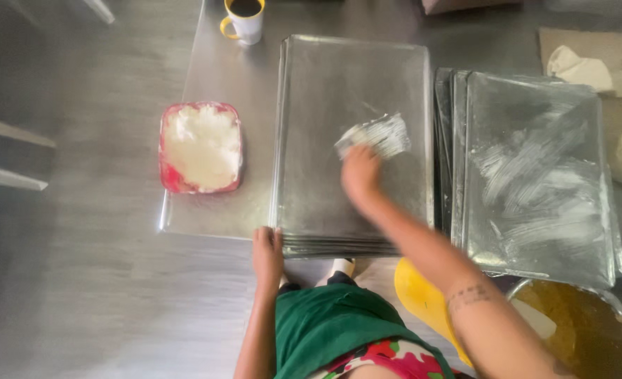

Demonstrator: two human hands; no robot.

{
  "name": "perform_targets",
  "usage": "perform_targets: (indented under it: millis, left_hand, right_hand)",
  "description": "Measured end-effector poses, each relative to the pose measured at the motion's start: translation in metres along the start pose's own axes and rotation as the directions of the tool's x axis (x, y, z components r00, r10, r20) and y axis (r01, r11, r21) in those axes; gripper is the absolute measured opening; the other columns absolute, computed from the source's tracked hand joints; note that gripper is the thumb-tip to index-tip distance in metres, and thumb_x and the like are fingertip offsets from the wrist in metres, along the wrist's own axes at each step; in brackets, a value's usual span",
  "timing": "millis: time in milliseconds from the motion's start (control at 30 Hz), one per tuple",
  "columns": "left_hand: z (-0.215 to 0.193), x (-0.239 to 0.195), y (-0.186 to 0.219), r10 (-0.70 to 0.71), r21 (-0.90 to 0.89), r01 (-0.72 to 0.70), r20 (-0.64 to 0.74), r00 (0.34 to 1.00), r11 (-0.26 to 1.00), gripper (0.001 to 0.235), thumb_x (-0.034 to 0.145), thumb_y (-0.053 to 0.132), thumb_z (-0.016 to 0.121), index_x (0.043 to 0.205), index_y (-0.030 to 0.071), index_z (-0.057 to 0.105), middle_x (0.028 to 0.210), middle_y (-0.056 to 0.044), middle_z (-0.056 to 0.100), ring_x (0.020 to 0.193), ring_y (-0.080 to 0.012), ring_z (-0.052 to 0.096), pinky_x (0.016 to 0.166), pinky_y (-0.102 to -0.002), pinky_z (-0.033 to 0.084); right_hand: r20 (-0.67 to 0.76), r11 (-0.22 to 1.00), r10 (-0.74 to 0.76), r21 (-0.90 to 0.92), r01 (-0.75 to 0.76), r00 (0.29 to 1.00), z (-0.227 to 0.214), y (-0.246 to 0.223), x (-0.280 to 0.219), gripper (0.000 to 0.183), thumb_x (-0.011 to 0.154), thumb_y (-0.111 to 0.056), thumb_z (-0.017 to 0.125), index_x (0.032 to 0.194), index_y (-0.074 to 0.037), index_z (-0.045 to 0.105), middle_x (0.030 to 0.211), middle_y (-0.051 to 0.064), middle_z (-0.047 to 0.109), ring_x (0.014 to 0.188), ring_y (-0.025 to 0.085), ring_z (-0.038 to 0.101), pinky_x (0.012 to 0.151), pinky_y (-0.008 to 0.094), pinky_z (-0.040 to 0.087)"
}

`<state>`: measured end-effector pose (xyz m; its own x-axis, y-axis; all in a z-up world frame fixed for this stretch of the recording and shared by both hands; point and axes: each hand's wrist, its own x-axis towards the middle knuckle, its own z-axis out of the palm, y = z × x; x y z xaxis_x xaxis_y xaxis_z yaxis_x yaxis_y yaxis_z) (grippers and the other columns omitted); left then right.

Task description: The person scoops a white substance from a red container and spreads it across the surface of metal baking trays. They handle the trays one at a time, applying the substance with a cloth, and stack the treated trays on a stainless steel table.

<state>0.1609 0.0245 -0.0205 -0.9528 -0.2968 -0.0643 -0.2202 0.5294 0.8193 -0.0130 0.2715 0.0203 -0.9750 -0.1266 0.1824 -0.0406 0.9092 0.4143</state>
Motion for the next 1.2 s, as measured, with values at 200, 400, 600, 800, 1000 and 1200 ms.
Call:
perform_targets:
  millis: [200, 400, 600, 800, 1000, 1200]
  left_hand:
    - [-0.009, 0.014, -0.005, -0.006, 0.023, 0.004, 0.104, 0.995, 1.000, 0.026, 0.097, 0.026, 0.067, 0.090, 0.004, 0.056, 0.091, -0.018, 0.059, 0.082, -0.0392, 0.057, 0.074, -0.048, 0.047]
    - [-0.004, 0.014, 0.008, -0.081, -0.025, 0.082, 0.008, 0.997, 0.996, 0.027, 0.085, 0.024, 0.072, 0.091, 0.005, 0.053, 0.085, -0.015, 0.060, 0.077, -0.0352, 0.061, 0.068, -0.046, 0.049]
    - [0.000, 0.019, 0.017, -0.415, 0.022, 0.415, 0.084, 0.906, 0.910, 0.039, 0.081, 0.032, 0.076, 0.103, 0.009, 0.054, 0.080, -0.011, 0.061, 0.072, -0.0291, 0.060, 0.068, -0.044, 0.049]
    - [0.007, 0.011, -0.025, -0.363, 0.105, 0.352, 0.133, 0.922, 0.930, 0.038, 0.084, 0.030, 0.080, 0.085, 0.005, 0.052, 0.079, -0.015, 0.055, 0.074, -0.0323, 0.055, 0.070, -0.043, 0.048]
    - [-0.002, 0.023, -0.041, 0.043, 0.092, -0.054, 0.116, 0.992, 0.994, 0.056, 0.073, 0.020, 0.082, 0.121, 0.006, 0.058, 0.102, -0.019, 0.060, 0.096, -0.0359, 0.058, 0.086, -0.046, 0.048]
    - [-0.013, 0.055, -0.031, 0.186, 0.308, -0.272, 0.280, 0.942, 0.912, 0.088, 0.060, 0.014, 0.088, 0.142, 0.012, 0.056, 0.122, -0.024, 0.058, 0.112, -0.0434, 0.057, 0.096, -0.050, 0.048]
  right_hand:
    - [-0.031, 0.699, -0.385, 0.643, 0.313, 0.922, -0.084, -0.080, -0.100, 0.029, 0.090, -0.022, 0.059, 0.111, -0.002, 0.063, 0.102, 0.016, 0.066, 0.092, 0.034, 0.065, 0.075, 0.047, 0.052]
    - [0.298, 0.543, -0.618, 0.831, 0.121, 0.728, -0.013, -0.012, 0.062, 0.034, 0.096, -0.037, 0.063, 0.109, -0.006, 0.059, 0.100, 0.020, 0.071, 0.091, 0.039, 0.069, 0.078, 0.050, 0.053]
    - [0.336, 0.754, -0.204, 0.653, -0.071, 0.920, 0.054, -0.015, 0.332, 0.036, 0.094, -0.040, 0.063, 0.114, -0.010, 0.061, 0.103, 0.020, 0.072, 0.093, 0.041, 0.070, 0.075, 0.055, 0.053]
    - [-0.179, 0.959, -0.101, 0.245, 0.144, 0.979, 0.033, -0.074, 0.219, 0.009, 0.091, -0.016, 0.058, 0.094, -0.010, 0.063, 0.088, 0.014, 0.065, 0.080, 0.028, 0.063, 0.063, 0.042, 0.050]
    - [0.282, 0.463, -0.468, 0.886, -0.040, 0.838, -0.053, 0.024, -0.039, 0.031, 0.088, -0.030, 0.071, 0.099, -0.002, 0.063, 0.103, 0.019, 0.068, 0.095, 0.038, 0.066, 0.082, 0.050, 0.052]
    - [0.283, 0.608, 0.423, 0.616, -0.501, 0.861, 0.058, 0.163, -0.028, 0.026, 0.082, -0.025, 0.074, 0.098, -0.005, 0.071, 0.088, 0.017, 0.069, 0.083, 0.038, 0.066, 0.074, 0.053, 0.051]
